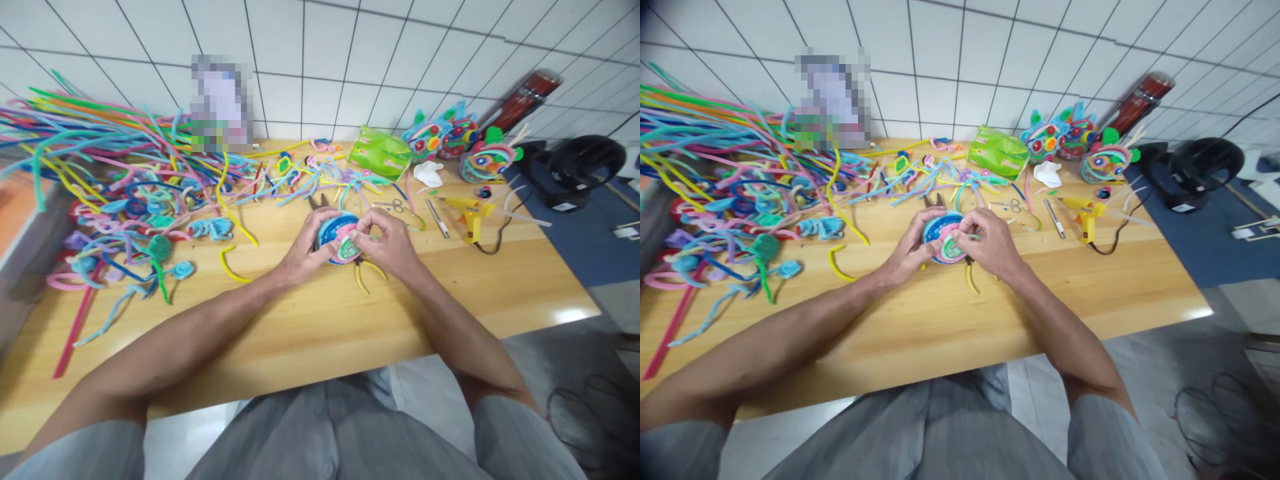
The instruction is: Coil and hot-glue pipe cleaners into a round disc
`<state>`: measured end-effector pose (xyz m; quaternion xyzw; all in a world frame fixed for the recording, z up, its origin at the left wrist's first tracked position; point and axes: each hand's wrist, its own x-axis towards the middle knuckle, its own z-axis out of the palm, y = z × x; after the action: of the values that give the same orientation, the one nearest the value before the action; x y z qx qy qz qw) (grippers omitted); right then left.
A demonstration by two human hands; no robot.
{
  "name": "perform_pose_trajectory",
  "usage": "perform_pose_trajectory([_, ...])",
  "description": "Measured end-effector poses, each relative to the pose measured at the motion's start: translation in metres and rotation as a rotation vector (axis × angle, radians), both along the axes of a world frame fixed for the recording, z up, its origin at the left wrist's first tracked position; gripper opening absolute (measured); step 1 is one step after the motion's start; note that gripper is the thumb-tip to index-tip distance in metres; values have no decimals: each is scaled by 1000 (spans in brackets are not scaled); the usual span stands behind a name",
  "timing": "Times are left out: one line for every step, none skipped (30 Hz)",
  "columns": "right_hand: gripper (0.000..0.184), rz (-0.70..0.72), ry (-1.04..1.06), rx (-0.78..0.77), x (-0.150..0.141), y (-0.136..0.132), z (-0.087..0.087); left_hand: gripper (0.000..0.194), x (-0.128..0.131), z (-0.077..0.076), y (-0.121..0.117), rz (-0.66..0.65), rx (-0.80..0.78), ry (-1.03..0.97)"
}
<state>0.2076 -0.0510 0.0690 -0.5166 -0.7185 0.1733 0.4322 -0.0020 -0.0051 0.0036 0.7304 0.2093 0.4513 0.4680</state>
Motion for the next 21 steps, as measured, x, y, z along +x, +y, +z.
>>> perform_pose_trajectory([18,1,-3,4,0,-1,0,60,0,1,-1,1,-7,-9])
perform_pose_trajectory([18,2,-6,7,-1,-1,1,58,1,3,-1,10,-16,-14])
perform_pose_trajectory([19,3,-9,10,-1,-2,2,56,2,4,-2,25,-25,-15])
perform_pose_trajectory([19,5,-10,12,-1,-3,3,54,3,5,-2,43,-33,-14])
perform_pose_trajectory([19,7,-11,12,-1,-4,4,51,4,6,-3,59,-36,-14])
perform_pose_trajectory([19,8,-13,10,0,-5,5,49,4,6,-3,71,-37,-14])
perform_pose_trajectory([19,9,-16,4,0,-6,6,46,5,7,-3,79,-35,-15])
perform_pose_trajectory([19,5,-17,-4,0,-8,7,45,6,7,-4,88,-33,-17])
perform_pose_trajectory([18,0,-17,-16,1,-9,7,44,6,7,-4,98,-31,-18])
perform_pose_trajectory([18,-6,-15,-32,1,-10,7,43,6,7,-5,109,-29,-20])
perform_pose_trajectory([18,-16,-7,-50,1,-11,7,43,7,6,-5,120,-27,-24])
perform_pose_trajectory([18,-31,9,-72,1,-12,6,42,7,6,-6,130,-23,-31])
perform_pose_trajectory([19,-51,33,-95,1,-12,5,41,8,5,-7,138,-18,-42])
perform_pose_trajectory([20,-71,61,-118,1,-13,4,40,9,5,-8,144,-12,-55])
perform_pose_trajectory([21,-90,91,-137,0,-13,3,40,9,5,-9,149,-6,-68])
perform_pose_trajectory([22,-106,121,-150,0,-13,1,39,10,5,-9,152,-1,-80])
perform_pose_trajectory([22,-115,146,-160,0,-13,0,39,11,5,-10,154,2,-87])
perform_pose_trajectory([21,-120,168,-164,-1,-13,-1,39,12,5,-11,156,3,-90])
perform_pose_trajectory([20,-119,187,-163,-1,-12,-2,39,12,5,-12,158,2,-88])
perform_pose_trajectory([18,-116,205,-161,-2,-12,-3,39,13,5,-12,162,-2,-83])
perform_pose_trajectory([16,-115,220,-160,-3,-12,-4,40,12,5,-13,165,-9,-76])
